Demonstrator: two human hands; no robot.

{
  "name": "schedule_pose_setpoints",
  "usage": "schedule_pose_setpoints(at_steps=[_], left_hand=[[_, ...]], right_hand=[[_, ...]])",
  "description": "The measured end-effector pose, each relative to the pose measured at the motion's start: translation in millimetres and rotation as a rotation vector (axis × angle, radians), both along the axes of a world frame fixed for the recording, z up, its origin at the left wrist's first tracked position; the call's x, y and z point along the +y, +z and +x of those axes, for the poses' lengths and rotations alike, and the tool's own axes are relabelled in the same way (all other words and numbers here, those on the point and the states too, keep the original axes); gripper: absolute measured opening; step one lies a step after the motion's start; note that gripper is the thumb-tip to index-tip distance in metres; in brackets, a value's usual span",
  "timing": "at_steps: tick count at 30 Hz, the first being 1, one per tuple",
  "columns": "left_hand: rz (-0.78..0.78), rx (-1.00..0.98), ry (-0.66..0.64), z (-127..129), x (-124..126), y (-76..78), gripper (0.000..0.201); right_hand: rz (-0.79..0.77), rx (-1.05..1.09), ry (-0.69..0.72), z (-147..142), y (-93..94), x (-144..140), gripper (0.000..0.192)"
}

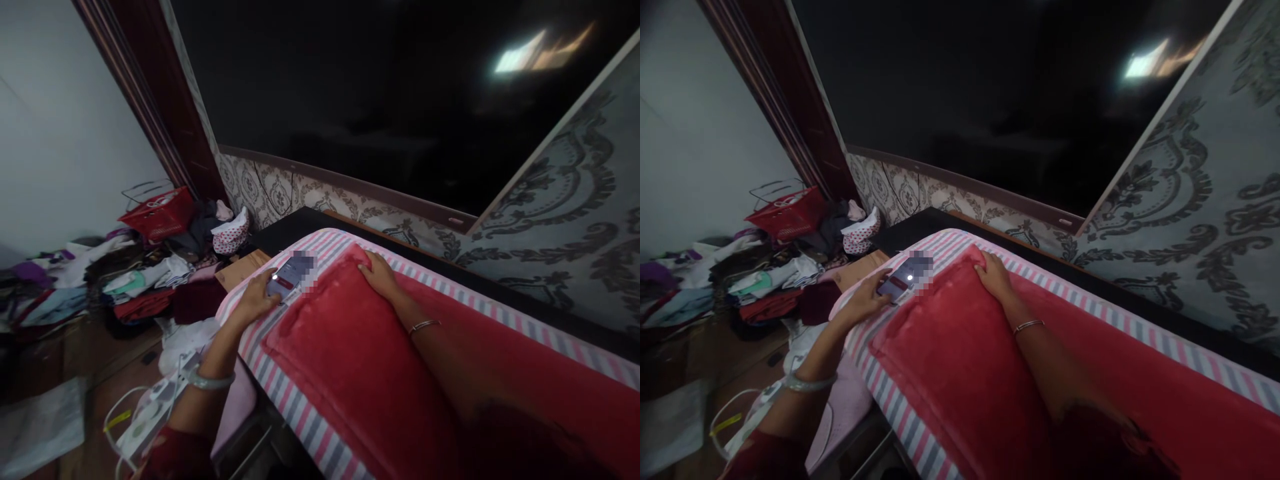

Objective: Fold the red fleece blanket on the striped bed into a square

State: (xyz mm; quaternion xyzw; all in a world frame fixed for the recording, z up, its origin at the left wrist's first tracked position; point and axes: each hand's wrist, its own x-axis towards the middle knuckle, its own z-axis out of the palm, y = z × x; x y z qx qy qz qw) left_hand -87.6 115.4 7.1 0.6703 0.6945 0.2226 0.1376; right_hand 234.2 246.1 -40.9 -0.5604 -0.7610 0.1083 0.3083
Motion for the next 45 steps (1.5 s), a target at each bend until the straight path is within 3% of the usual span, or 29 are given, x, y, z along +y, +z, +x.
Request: schedule_pose_setpoints(at_steps=[3,10,13,27,30,33,37,41,45], left_hand=[[-0.026,-0.135,0.0,-11,4,2.7,0.065],[0.001,0.275,0.102,36,9,10.4,0.078],[-0.005,0.338,0.143,46,10,10.1,0.078],[0.121,0.321,0.18,7,40,13.8,0.075],[0.18,0.321,0.176,7,29,15.7,0.067],[0.119,0.264,0.11,17,5,15.3,0.038],[-0.095,0.163,-0.024,33,-32,13.4,0.04],[-0.156,0.135,-0.076,41,-52,13.9,0.036],[-0.142,0.055,-0.049,46,-59,6.7,0.026]], right_hand=[[-0.007,-0.008,-0.006,0,-0.7,0,0.047],[0.009,-0.005,-0.019,0,-2.2,-2,0.047],[0.012,-0.008,-0.017,0,-2.1,-2,0.047],[0.005,0.02,-0.011,-2,-0.4,-4,0.047],[0.0,0.035,-0.017,-2,1.5,-4,0.048],[-0.054,0.093,0.002,-1,8.7,0,0.051],[-0.217,0.196,-0.006,4,26.1,14,0.04],[-0.295,0.146,-0.016,6,38.7,31,0.027],[-0.247,0.094,0.011,2,34.6,31,0.015]])
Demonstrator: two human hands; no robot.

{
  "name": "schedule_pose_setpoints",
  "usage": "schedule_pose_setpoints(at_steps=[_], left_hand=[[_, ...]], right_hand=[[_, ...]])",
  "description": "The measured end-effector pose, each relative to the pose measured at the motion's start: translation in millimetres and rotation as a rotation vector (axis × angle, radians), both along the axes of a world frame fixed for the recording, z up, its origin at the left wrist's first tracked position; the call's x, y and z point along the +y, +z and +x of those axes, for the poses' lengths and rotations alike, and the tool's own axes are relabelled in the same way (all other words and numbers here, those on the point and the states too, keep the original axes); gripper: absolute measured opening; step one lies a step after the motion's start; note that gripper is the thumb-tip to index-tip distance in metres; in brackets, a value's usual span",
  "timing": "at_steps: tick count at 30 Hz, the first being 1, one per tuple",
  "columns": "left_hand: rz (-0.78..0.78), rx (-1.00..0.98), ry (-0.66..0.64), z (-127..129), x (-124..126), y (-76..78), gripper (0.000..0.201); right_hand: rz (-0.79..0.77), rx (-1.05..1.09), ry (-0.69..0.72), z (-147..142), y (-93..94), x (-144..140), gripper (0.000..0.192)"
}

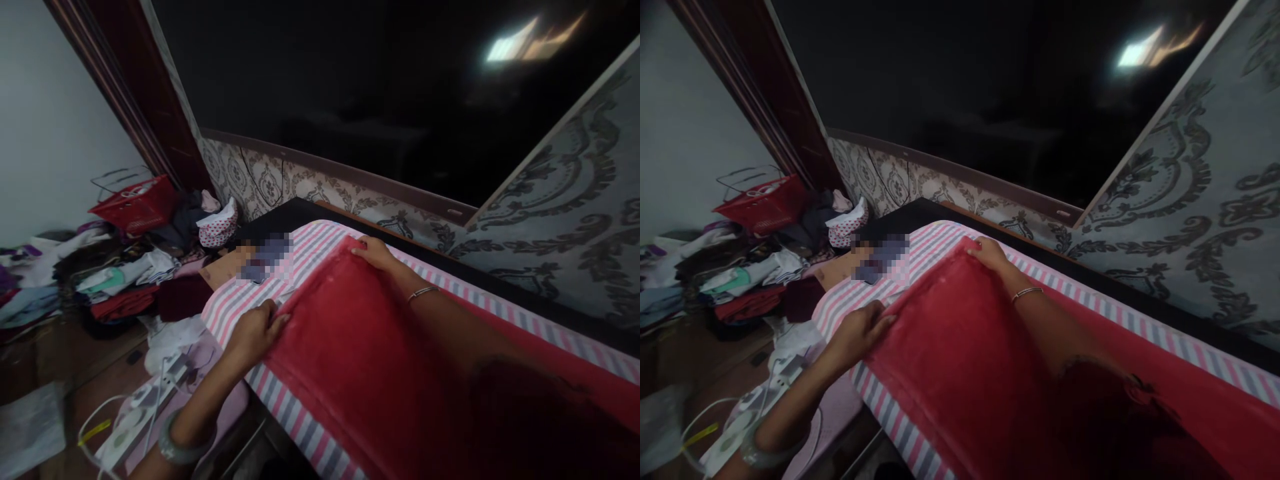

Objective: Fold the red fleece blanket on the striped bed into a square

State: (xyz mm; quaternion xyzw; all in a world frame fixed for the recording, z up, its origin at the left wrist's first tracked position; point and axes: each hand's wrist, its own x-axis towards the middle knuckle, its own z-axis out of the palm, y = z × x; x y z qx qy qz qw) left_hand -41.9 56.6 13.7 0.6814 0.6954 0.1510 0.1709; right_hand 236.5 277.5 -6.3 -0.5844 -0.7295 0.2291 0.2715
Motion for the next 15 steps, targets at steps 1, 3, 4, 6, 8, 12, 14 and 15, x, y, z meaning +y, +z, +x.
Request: schedule_pose_setpoints(at_steps=[1,3,4,6,8,12,14,15], left_hand=[[0.017,-0.043,0.006,0,-1,-2.3,0.023],[0.048,-0.102,0.024,-3,-2,-4.1,0.018],[0.065,-0.107,0.041,-6,-1,-3.0,0.017],[0.12,-0.089,0.071,-15,2,3.4,0.016],[0.199,-0.07,0.095,-27,10,11.9,0.018],[0.188,-0.054,0.126,-40,29,14.7,0.02],[0.108,-0.025,0.137,-41,33,7.0,0.02],[0.082,-0.008,0.143,-41,34,2.3,0.02]], right_hand=[[0.059,-0.003,0.005,-1,-1.6,-2,0.015],[0.219,-0.003,0.011,-4,-0.8,-3,0.017],[0.304,-0.004,0.012,-6,2.7,-2,0.017],[0.437,-0.011,0.006,-10,15.9,8,0.017],[0.511,-0.021,-0.003,-16,32.2,23,0.018],[0.479,-0.062,-0.001,-30,39.4,45,0.019],[0.384,-0.116,0.018,-35,24.5,42,0.018],[0.33,-0.148,0.021,-36,15.1,38,0.017]])
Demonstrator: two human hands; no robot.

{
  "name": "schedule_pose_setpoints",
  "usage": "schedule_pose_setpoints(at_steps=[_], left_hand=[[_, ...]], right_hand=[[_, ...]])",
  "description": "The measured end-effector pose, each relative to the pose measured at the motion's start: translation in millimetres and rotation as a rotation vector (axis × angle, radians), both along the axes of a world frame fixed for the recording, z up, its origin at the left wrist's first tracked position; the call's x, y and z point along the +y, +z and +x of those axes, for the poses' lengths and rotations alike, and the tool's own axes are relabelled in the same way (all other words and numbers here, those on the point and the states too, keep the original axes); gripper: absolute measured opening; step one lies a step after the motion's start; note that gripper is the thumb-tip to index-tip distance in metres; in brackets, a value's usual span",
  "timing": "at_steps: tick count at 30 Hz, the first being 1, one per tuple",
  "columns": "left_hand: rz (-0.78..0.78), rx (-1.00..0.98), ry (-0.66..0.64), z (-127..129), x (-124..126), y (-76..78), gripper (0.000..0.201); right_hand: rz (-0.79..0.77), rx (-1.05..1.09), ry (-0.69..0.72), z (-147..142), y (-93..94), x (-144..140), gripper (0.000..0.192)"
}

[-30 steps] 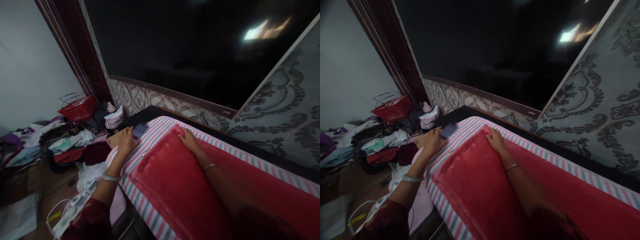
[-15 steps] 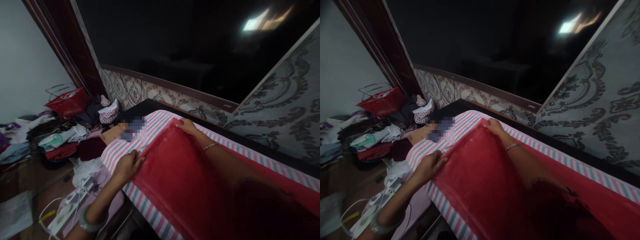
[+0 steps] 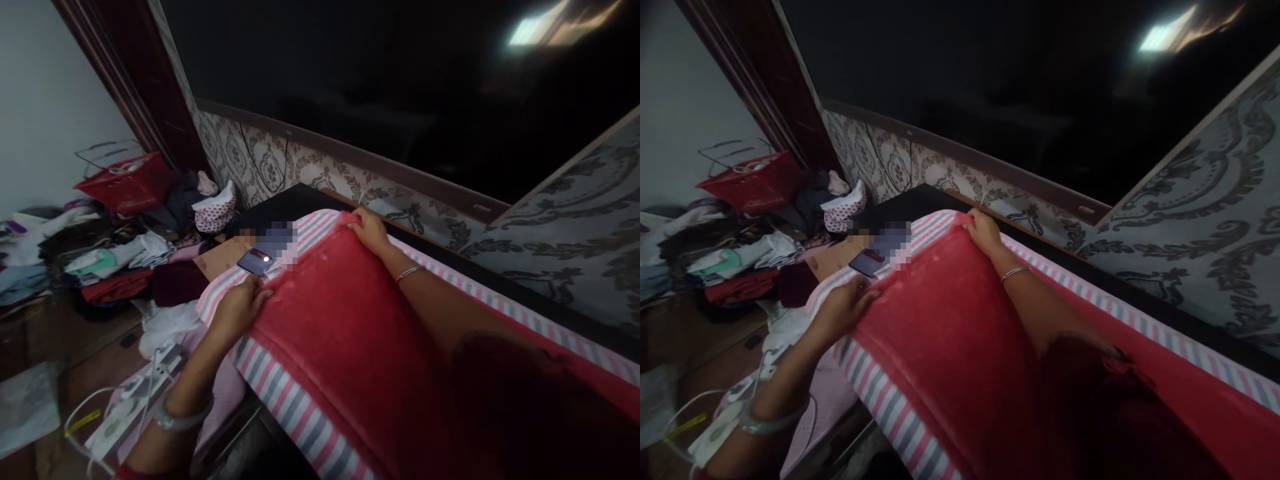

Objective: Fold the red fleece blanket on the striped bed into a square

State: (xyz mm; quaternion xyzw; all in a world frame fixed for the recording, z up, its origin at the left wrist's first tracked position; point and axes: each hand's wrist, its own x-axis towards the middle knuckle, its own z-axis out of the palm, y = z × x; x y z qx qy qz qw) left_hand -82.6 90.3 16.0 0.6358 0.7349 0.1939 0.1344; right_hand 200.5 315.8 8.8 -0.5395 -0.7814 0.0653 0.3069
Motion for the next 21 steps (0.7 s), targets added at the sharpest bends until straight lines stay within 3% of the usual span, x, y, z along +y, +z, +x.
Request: schedule_pose_setpoints(at_steps=[4,8,11,13,15,19,21], left_hand=[[-0.007,0.002,0.012,0,-3,-12.6,0.026],[0.002,-0.049,0.011,-2,-4,-12.4,0.027],[0.025,-0.088,0.0,-3,-5,-11.1,0.028],[0.043,-0.097,-0.009,-2,-6,-10.9,0.029],[0.047,-0.096,-0.027,-2,-9,-10.5,0.031],[0.009,-0.052,-0.071,1,-12,-8.1,0.04],[-0.018,0.008,-0.066,4,-12,-6.2,0.043]], right_hand=[[-0.14,-0.073,-0.062,-1,-24.1,-12,0.023],[-0.199,-0.125,-0.022,3,-14.2,-14,0.036],[-0.094,-0.149,-0.003,12,-3.8,-33,0.048],[0.02,-0.125,0.045,21,-0.6,-67,0.045],[0.049,-0.063,0.152,30,0.3,-119,0.032],[-0.226,0.001,0.429,46,-1.4,-245,0.018],[-0.322,-0.044,0.44,50,-3.6,-297,0.02]])
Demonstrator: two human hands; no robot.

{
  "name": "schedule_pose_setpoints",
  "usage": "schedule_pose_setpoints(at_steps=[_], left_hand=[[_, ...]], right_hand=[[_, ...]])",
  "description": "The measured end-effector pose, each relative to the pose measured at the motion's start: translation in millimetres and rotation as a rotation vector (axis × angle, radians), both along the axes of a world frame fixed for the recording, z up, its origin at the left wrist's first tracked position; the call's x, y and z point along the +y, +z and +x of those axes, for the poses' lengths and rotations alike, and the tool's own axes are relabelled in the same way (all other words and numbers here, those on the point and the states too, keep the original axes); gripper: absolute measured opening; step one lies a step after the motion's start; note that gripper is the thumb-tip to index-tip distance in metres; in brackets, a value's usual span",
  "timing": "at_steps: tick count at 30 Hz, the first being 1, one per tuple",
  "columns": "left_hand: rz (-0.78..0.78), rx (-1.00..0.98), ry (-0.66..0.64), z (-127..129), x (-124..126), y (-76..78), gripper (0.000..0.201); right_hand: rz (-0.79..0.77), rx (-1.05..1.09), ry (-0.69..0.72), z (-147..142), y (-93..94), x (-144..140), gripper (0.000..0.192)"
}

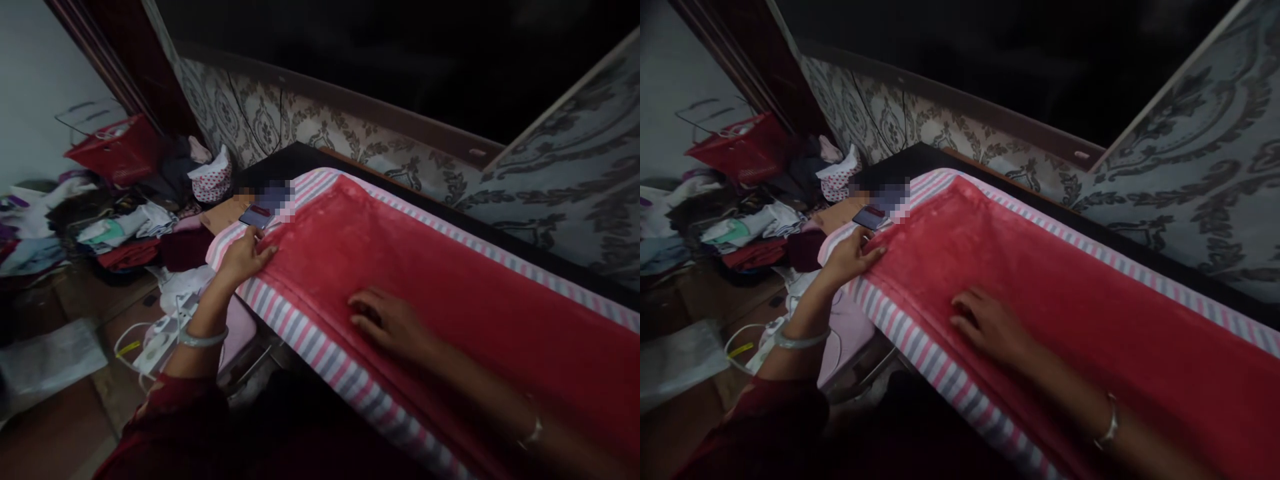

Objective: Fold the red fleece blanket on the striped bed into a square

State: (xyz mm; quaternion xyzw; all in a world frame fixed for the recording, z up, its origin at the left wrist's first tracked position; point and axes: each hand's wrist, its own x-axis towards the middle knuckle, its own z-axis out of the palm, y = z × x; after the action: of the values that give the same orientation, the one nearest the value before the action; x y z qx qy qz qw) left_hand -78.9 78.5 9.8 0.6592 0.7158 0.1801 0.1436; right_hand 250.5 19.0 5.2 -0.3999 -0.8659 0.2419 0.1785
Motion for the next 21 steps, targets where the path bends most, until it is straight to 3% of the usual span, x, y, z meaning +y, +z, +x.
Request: schedule_pose_setpoints(at_steps=[2,5,11,17,19,21], left_hand=[[-0.018,0.053,0.006,3,1,2.0,0.04],[-0.028,0.042,-0.025,3,3,5.2,0.032],[-0.008,-0.124,-0.125,-6,4,11.5,0.021],[0.081,0.189,-0.069,2,-7,26.9,0.022],[0.199,0.248,-0.131,13,-17,31.7,0.025],[0.31,0.285,-0.283,26,-27,31.8,0.029]], right_hand=[[0.014,-0.081,-0.055,1,-1.5,-34,0.034],[0.106,-0.181,-0.115,-4,0.1,-56,0.049],[0.235,-0.196,-0.131,-17,3.3,-65,0.04],[0.34,-0.151,-0.112,-11,-9.7,-81,0.055],[0.365,-0.145,-0.113,-1,-9.6,-93,0.059],[0.378,-0.162,-0.138,14,-6.7,-107,0.057]])
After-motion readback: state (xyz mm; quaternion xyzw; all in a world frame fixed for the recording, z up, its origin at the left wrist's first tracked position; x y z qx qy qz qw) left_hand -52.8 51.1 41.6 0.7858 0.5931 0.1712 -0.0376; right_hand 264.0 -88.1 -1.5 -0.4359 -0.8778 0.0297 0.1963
